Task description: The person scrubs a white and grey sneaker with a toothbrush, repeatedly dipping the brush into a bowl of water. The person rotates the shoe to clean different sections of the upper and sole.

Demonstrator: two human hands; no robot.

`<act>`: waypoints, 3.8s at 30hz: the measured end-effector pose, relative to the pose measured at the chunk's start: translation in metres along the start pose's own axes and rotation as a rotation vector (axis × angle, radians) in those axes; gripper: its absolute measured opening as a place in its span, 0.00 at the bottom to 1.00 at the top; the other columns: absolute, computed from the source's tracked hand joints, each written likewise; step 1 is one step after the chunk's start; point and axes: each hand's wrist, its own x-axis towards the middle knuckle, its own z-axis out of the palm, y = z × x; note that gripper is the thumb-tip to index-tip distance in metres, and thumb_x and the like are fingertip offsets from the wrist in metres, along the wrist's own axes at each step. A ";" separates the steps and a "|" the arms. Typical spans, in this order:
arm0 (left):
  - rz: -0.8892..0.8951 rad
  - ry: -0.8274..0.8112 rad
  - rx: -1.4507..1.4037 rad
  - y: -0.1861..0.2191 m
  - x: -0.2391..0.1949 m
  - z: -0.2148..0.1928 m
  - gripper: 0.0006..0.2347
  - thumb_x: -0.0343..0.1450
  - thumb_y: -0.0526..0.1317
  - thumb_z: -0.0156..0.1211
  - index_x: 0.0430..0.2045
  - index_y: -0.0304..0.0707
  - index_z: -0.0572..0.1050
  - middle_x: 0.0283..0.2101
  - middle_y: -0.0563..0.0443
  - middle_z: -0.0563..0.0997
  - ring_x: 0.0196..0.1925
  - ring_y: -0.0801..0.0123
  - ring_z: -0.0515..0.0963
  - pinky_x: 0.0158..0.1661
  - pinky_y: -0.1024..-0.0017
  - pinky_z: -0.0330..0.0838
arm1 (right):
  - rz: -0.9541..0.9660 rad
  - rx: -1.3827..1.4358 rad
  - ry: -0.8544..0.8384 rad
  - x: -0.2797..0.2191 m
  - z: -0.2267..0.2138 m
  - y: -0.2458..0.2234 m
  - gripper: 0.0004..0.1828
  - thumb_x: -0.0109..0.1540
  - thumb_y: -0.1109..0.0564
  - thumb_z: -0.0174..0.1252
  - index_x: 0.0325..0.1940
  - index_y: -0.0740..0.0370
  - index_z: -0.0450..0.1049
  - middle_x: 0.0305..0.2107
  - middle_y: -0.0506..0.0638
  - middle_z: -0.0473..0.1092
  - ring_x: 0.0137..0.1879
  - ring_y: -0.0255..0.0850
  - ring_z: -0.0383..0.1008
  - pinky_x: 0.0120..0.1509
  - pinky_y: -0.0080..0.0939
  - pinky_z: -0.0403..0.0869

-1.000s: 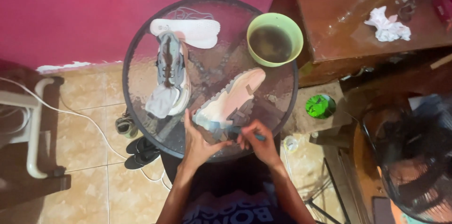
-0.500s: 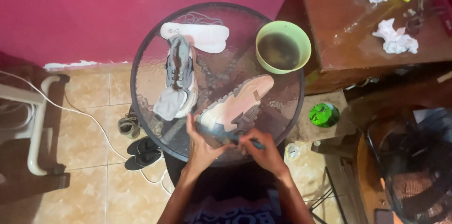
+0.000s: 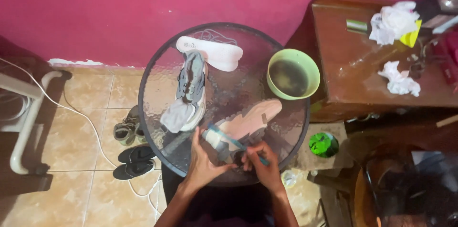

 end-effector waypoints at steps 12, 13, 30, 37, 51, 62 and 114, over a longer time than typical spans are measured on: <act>-0.015 -0.077 0.145 -0.009 0.002 0.002 0.64 0.49 0.68 0.78 0.72 0.29 0.43 0.73 0.32 0.53 0.76 0.42 0.54 0.69 0.44 0.52 | 0.087 0.221 0.188 0.001 -0.062 0.075 0.09 0.68 0.59 0.54 0.32 0.60 0.66 0.16 0.63 0.71 0.17 0.43 0.68 0.21 0.37 0.65; -0.024 -0.083 0.154 -0.014 0.000 0.003 0.64 0.49 0.69 0.78 0.72 0.30 0.43 0.74 0.33 0.53 0.76 0.42 0.53 0.69 0.44 0.51 | 0.088 0.250 0.144 0.002 -0.067 0.077 0.12 0.69 0.58 0.53 0.31 0.56 0.62 0.15 0.61 0.69 0.18 0.41 0.67 0.23 0.35 0.63; 0.016 -0.055 0.188 -0.032 0.004 0.012 0.65 0.49 0.69 0.81 0.72 0.29 0.45 0.72 0.35 0.56 0.74 0.44 0.57 0.68 0.51 0.53 | 0.251 0.186 0.129 0.035 -0.098 0.069 0.16 0.63 0.54 0.61 0.46 0.73 0.76 0.23 0.65 0.76 0.22 0.47 0.73 0.26 0.39 0.69; -0.054 -0.108 0.164 -0.002 0.003 0.002 0.64 0.50 0.66 0.78 0.72 0.26 0.40 0.73 0.31 0.52 0.75 0.41 0.53 0.70 0.46 0.50 | 0.195 0.012 0.011 0.019 -0.084 0.028 0.07 0.60 0.62 0.66 0.39 0.69 0.81 0.24 0.57 0.78 0.25 0.40 0.76 0.32 0.37 0.74; 0.130 -0.082 0.311 -0.002 0.003 0.005 0.58 0.59 0.72 0.63 0.74 0.37 0.37 0.75 0.30 0.44 0.77 0.38 0.50 0.68 0.35 0.48 | -0.004 -0.144 0.115 0.017 -0.056 0.014 0.02 0.65 0.61 0.61 0.37 0.58 0.78 0.31 0.53 0.80 0.29 0.36 0.79 0.30 0.29 0.72; 0.174 -0.081 0.311 -0.013 0.002 0.006 0.55 0.61 0.65 0.70 0.73 0.31 0.42 0.75 0.30 0.49 0.77 0.40 0.52 0.67 0.42 0.50 | 0.047 -0.099 0.029 0.012 -0.067 0.025 0.02 0.63 0.62 0.62 0.35 0.62 0.77 0.30 0.57 0.79 0.28 0.39 0.79 0.34 0.34 0.78; -0.450 0.085 -0.301 0.057 0.040 -0.039 0.19 0.79 0.46 0.51 0.37 0.25 0.84 0.42 0.33 0.87 0.51 0.58 0.82 0.53 0.52 0.74 | -0.183 -0.386 0.537 0.109 -0.099 -0.003 0.07 0.68 0.67 0.57 0.44 0.66 0.81 0.23 0.55 0.75 0.23 0.36 0.72 0.31 0.35 0.73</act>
